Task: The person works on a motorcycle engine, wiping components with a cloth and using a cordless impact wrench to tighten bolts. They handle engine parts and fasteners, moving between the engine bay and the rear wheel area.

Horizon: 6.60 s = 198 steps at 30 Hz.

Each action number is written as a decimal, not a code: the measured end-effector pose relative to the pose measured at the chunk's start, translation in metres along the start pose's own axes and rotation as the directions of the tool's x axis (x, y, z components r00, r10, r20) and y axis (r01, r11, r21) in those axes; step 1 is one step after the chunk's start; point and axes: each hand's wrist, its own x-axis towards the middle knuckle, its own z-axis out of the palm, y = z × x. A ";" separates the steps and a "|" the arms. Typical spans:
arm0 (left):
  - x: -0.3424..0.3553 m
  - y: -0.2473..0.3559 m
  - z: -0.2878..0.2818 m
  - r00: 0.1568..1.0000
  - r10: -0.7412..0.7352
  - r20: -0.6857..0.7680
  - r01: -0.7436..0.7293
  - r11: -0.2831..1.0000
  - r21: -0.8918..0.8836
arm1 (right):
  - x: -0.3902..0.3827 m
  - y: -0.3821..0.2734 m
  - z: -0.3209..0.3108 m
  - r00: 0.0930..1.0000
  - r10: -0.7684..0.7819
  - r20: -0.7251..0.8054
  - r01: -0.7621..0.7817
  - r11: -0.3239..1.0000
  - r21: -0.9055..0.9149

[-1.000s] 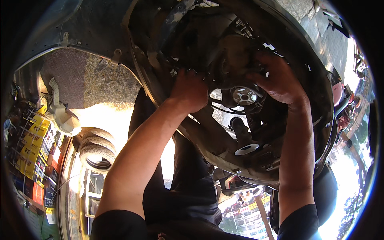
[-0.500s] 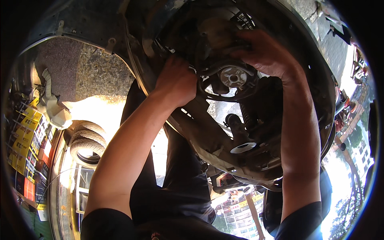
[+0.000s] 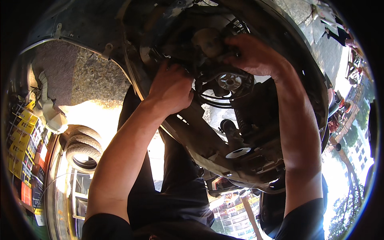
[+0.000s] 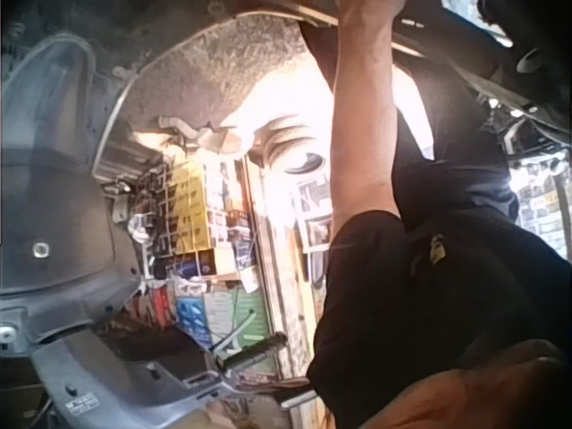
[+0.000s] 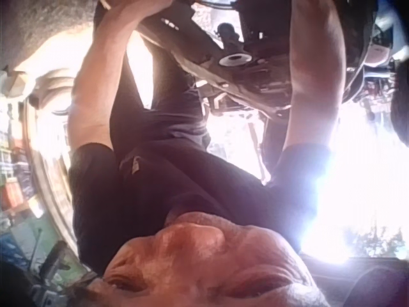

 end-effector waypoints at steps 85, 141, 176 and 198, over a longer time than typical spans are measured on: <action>0.023 0.021 -0.005 0.919 0.056 0.391 -0.010 0.993 -0.120 | 0.052 0.032 0.012 0.967 -0.251 0.035 0.245 0.962 0.116; 0.068 0.000 0.019 0.564 -0.797 0.217 0.148 -0.161 -0.976 | 0.084 0.012 0.031 0.984 -0.055 -0.169 0.074 0.991 0.109; -0.020 -0.400 -0.087 0.322 -0.833 -0.449 0.699 0.529 -0.481 | 0.026 -0.109 0.050 0.887 0.212 -0.411 0.272 0.480 0.834; -0.022 -0.395 -0.093 0.530 -0.664 -0.527 0.651 0.717 -0.248 | 0.034 -0.120 0.053 0.887 0.188 -0.421 0.299 0.459 0.837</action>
